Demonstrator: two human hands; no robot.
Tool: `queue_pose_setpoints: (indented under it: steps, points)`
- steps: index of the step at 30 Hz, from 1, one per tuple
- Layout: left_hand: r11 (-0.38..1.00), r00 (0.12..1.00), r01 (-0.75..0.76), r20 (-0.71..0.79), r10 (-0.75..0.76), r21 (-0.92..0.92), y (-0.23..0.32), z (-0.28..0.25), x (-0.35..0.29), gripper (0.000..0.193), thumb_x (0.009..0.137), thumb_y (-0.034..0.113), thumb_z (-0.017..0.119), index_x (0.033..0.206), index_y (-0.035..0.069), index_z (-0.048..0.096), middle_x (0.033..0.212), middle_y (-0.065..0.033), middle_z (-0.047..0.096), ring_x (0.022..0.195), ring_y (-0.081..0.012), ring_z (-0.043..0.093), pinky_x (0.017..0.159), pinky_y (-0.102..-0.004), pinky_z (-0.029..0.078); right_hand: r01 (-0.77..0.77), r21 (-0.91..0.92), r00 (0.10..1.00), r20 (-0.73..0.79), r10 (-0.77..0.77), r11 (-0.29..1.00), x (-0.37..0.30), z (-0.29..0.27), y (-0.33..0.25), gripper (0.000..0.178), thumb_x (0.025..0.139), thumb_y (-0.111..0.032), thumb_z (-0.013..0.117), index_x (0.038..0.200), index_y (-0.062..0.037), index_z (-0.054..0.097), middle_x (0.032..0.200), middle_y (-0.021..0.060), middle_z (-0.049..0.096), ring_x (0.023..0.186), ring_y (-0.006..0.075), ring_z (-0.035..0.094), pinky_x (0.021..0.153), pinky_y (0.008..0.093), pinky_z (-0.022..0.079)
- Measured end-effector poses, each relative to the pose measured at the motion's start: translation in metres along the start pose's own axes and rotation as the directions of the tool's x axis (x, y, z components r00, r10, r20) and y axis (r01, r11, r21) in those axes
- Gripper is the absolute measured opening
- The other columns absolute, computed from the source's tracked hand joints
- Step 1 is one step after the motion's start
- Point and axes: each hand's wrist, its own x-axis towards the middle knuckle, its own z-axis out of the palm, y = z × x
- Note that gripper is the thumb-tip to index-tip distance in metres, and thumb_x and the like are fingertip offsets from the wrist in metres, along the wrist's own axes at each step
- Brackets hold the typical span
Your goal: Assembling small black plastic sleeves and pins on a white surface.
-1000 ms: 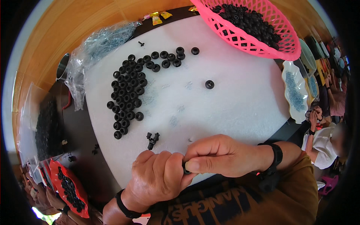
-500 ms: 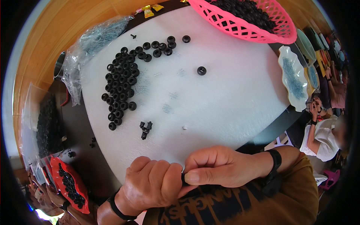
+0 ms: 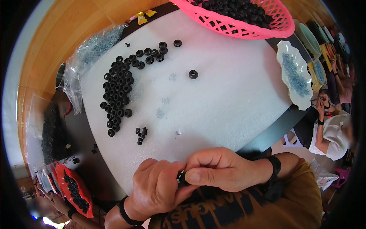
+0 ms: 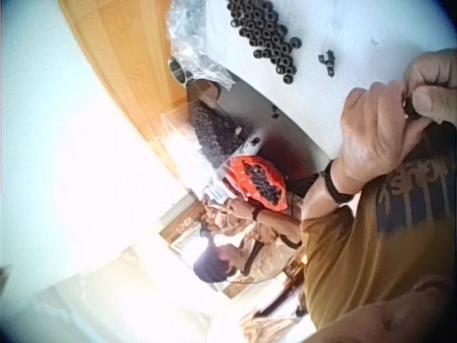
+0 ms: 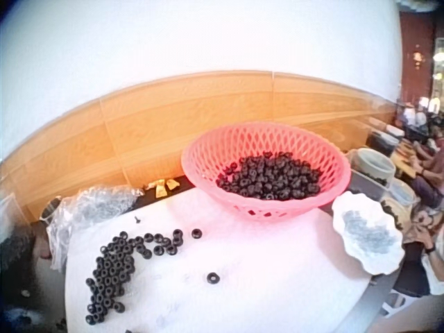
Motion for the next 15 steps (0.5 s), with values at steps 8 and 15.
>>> queue_pose_setpoints:
  steps: [8, 15]
  points:
    - [0.999, 0.999, 0.032, -0.016, -0.033, -0.021, -0.003, -0.003, 0.002, 0.028, 0.079, 0.023, 0.065, 0.091, -0.001, 0.055, 0.07, -0.0088, 0.055, 0.053, -0.0238, 0.052, 0.05, -0.0346, 0.04, 0.045, -0.233, 0.999, 0.04, -0.036, 0.972, 0.003, -0.001, -0.006, 0.03, 0.101, -0.027, 0.043, 0.099, 0.0, 0.056, 0.083, -0.0034, 0.049, 0.075, 0.0029, 0.041, 0.066, 0.0194, 0.038]
    - [1.0, 0.999, 0.028, -0.027, -0.028, -0.011, -0.004, -0.007, 0.006, 0.035, 0.073, 0.01, 0.065, 0.103, -0.005, 0.056, 0.069, -0.0074, 0.055, 0.052, -0.0221, 0.053, 0.05, -0.0319, 0.042, 0.084, -0.387, 0.996, 0.032, -0.078, 0.918, 0.006, -0.002, -0.008, 0.032, 0.101, -0.026, 0.041, 0.104, 0.0029, 0.053, 0.083, 0.0028, 0.05, 0.076, 0.0098, 0.046, 0.069, 0.0257, 0.041]
